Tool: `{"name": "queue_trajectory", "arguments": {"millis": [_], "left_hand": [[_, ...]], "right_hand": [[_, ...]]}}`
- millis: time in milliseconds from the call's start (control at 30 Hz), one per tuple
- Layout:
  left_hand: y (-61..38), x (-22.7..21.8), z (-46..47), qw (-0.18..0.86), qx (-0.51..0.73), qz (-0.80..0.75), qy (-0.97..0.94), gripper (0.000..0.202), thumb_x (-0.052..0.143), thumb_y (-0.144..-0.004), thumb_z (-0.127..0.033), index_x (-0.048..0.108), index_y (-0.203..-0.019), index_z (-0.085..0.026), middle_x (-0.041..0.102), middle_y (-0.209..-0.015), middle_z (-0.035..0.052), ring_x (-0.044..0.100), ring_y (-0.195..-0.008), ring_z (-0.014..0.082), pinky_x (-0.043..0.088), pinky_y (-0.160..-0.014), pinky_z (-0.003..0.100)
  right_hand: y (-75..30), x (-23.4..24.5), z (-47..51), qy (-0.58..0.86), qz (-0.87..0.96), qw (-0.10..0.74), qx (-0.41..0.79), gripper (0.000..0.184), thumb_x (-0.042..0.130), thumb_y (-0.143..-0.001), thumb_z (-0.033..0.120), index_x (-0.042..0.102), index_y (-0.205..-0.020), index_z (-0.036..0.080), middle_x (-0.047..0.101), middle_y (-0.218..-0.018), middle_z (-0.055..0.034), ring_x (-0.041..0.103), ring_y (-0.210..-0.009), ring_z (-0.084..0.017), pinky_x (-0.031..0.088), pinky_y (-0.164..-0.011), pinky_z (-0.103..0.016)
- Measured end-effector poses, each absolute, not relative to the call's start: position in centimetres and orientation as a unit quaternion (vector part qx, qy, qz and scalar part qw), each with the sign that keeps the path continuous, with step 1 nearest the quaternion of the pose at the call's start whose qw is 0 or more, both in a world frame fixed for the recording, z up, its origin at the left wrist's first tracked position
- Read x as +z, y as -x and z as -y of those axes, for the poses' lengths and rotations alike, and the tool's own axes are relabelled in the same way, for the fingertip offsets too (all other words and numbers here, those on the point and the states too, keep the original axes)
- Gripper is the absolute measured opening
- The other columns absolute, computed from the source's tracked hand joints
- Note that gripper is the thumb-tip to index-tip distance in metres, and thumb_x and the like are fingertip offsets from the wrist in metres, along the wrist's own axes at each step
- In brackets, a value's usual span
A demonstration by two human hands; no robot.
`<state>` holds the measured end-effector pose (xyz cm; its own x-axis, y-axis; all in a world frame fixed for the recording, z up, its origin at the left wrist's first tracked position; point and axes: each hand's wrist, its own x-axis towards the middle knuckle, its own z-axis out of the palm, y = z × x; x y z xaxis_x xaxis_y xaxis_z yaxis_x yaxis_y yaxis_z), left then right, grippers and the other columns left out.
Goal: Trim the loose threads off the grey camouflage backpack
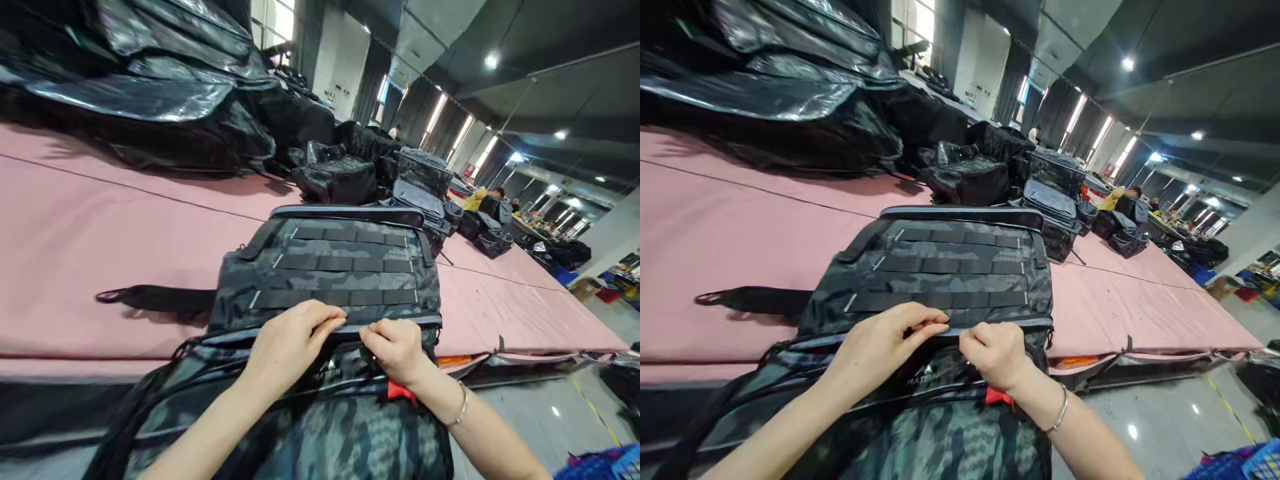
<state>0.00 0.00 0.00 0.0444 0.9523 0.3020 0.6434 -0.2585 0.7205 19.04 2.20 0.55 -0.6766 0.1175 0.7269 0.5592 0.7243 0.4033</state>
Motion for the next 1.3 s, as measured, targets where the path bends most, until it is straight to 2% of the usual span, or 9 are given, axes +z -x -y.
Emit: {"name": "queue_trajectory", "arguments": {"millis": [133, 300, 533, 633, 733, 833, 967, 1133, 1300], "left_hand": [[-0.2, -0.6, -0.9, 0.167, 0.381, -0.546, -0.727, 0.027, 0.048, -0.080, -0.042, 0.069, -0.083, -0.025, 0.070, -0.092, 0.0001, 0.063, -0.088, 0.0202, 0.045, -0.076, 0.031], [-1.0, -0.4, -1.4, 0.073, 0.383, -0.503, -0.771, 0.022, 0.044, -0.083, -0.028, 0.062, -0.073, -0.023, 0.067, -0.080, -0.0008, 0.061, -0.079, 0.0173, 0.044, -0.070, 0.028], [-1.4, -1.4, -0.4, -0.038, 0.507, -0.509, -0.695, 0.026, 0.034, -0.090, -0.026, 0.050, -0.071, -0.020, 0.059, -0.069, 0.0026, 0.056, -0.066, 0.0160, 0.042, -0.064, 0.028], [-1.2, -2.3, 0.0, -0.032, 0.519, -0.535, -0.666, 0.024, 0.036, -0.090, -0.028, 0.047, -0.070, -0.020, 0.058, -0.069, 0.0028, 0.055, -0.067, 0.0170, 0.042, -0.065, 0.029], [-1.0, -2.8, 0.1, 0.001, 0.526, -0.551, -0.648, 0.024, 0.037, -0.090, -0.030, 0.048, -0.071, -0.020, 0.058, -0.071, 0.0027, 0.055, -0.069, 0.0174, 0.041, -0.066, 0.029], [-0.9, -2.8, 0.3, 0.030, 0.536, -0.558, -0.633, 0.023, 0.038, -0.089, -0.032, 0.049, -0.071, -0.021, 0.057, -0.071, 0.0019, 0.055, -0.070, 0.0169, 0.041, -0.066, 0.029], [-0.9, -2.8, 0.6, 0.042, 0.547, -0.558, -0.623, 0.022, 0.040, -0.088, -0.032, 0.049, -0.071, -0.021, 0.057, -0.072, 0.0015, 0.055, -0.070, 0.0165, 0.041, -0.066, 0.029], [-1.1, -2.9, 0.7, 0.039, 0.557, -0.552, -0.619, 0.021, 0.041, -0.088, -0.031, 0.050, -0.072, -0.020, 0.057, -0.073, 0.0012, 0.054, -0.070, 0.0156, 0.040, -0.065, 0.028], [-1.0, -3.1, 0.8, 0.030, 0.569, -0.541, -0.618, 0.020, 0.042, -0.088, -0.029, 0.049, -0.072, -0.020, 0.056, -0.072, 0.0009, 0.054, -0.069, 0.0151, 0.040, -0.064, 0.027]], "right_hand": [[-19.3, 0.2, -2.3, 0.197, 0.859, 0.342, -0.326, 0.026, 0.047, -0.091, 0.015, 0.062, -0.071, 0.018, 0.048, -0.052, 0.0035, 0.039, -0.045, -0.008, 0.025, -0.044, -0.023], [-19.2, 0.3, -2.2, 0.204, 0.861, 0.336, -0.322, 0.026, 0.049, -0.091, 0.016, 0.063, -0.069, 0.018, 0.051, -0.053, 0.0032, 0.042, -0.045, -0.007, 0.025, -0.044, -0.024], [-19.0, 0.8, -1.8, 0.241, 0.877, 0.315, -0.271, 0.023, 0.045, -0.091, 0.015, 0.064, -0.077, 0.019, 0.059, -0.063, 0.0013, 0.048, -0.049, -0.008, 0.031, -0.045, -0.023], [-19.1, 0.8, -1.1, 0.287, 0.892, 0.291, -0.192, 0.020, 0.045, -0.088, 0.013, 0.064, -0.089, 0.020, 0.063, -0.077, -0.0006, 0.055, -0.058, -0.009, 0.037, -0.050, -0.021], [-19.0, 1.6, 0.3, 0.402, 0.869, 0.273, -0.092, 0.017, 0.051, -0.085, 0.017, 0.059, -0.100, 0.019, 0.064, -0.090, -0.0035, 0.062, -0.073, -0.013, 0.044, -0.061, -0.022], [-18.6, 3.6, 1.8, 0.499, 0.836, 0.226, -0.024, 0.022, 0.054, -0.085, 0.026, 0.052, -0.104, 0.016, 0.066, -0.088, -0.0060, 0.064, -0.077, -0.020, 0.048, -0.066, -0.029], [-17.4, 6.5, 2.7, 0.535, 0.838, 0.103, 0.034, 0.015, 0.048, -0.089, 0.026, 0.051, -0.100, 0.016, 0.068, -0.087, -0.0078, 0.066, -0.079, -0.023, 0.047, -0.067, -0.032], [-15.8, 7.1, 2.0, 0.543, 0.839, 0.041, 0.014, 0.018, 0.049, -0.088, 0.037, 0.051, -0.095, 0.020, 0.070, -0.079, -0.0046, 0.068, -0.073, -0.025, 0.043, -0.060, -0.030], [-14.8, 6.7, 1.6, 0.513, 0.857, -0.009, -0.049, 0.018, 0.045, -0.088, 0.038, 0.050, -0.092, 0.021, 0.070, -0.077, -0.0058, 0.068, -0.072, -0.026, 0.040, -0.057, -0.030]]}}
